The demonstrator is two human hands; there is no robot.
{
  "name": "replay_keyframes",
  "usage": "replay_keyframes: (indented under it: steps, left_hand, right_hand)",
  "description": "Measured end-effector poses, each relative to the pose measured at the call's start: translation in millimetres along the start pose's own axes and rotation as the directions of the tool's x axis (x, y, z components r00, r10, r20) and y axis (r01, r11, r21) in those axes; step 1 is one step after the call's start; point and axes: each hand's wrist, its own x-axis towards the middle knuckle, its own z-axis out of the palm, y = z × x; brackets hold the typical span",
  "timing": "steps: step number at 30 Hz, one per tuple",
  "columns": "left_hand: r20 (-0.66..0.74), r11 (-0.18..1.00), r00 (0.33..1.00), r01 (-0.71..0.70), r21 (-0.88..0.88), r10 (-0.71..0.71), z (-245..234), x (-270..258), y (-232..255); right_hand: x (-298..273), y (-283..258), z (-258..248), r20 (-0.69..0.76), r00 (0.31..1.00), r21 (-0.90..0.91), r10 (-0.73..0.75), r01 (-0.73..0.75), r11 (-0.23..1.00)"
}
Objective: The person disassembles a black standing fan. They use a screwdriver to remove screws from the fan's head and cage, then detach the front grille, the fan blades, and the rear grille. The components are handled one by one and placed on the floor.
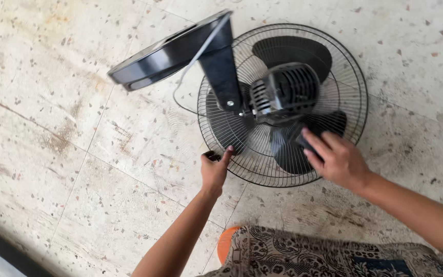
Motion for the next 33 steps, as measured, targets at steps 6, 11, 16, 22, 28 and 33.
replay_keyframes:
  steps: [6,11,16,22,28,33]
  left_hand:
    - [-0.038,0.991,0.999,-0.012,-0.134,0.007,10.8,-16.1,23.4]
    - [-0.036,0.987,0.997,0.061,-0.148,-0.068,16.4,-52.6,57.9]
    - [0.149,0.850,0.989,0.071,-0.522,0.009,7.6,-85.2,93.5]
    - [0.263,0.769,0.965,0.157,-0.620,0.016,4.4,-96.7,125.7]
    - [0.304,0.686,0.951,0.181,-0.705,0.063,57.0,-119.0,149.8]
    - [0.241,0.663,0.928,-0.007,-0.749,0.283,65.6,-133.7,160.5]
  right_hand:
    - [33.3,-15.0,-22.5,0.141,0.990,-0.051,-0.001,0.008,0.999]
    - [38.9,-29.3,-53.9,0.155,0.983,0.174,0.099,-0.126,0.977]
    - [45.4,-13.8,-103.3,0.098,0.905,-0.089,0.414,-0.407,0.909]
    - [18.0,-8.2,-142.0,0.289,0.652,-0.287,0.701,-0.639,0.713]
    - [23.8,2.5,-156.1,-0.165,0.824,0.141,0.542,-0.525,0.840]
    - [92.9,-29.7,-187.5,-0.339,0.918,-0.716,-0.206,-0.110,0.689]
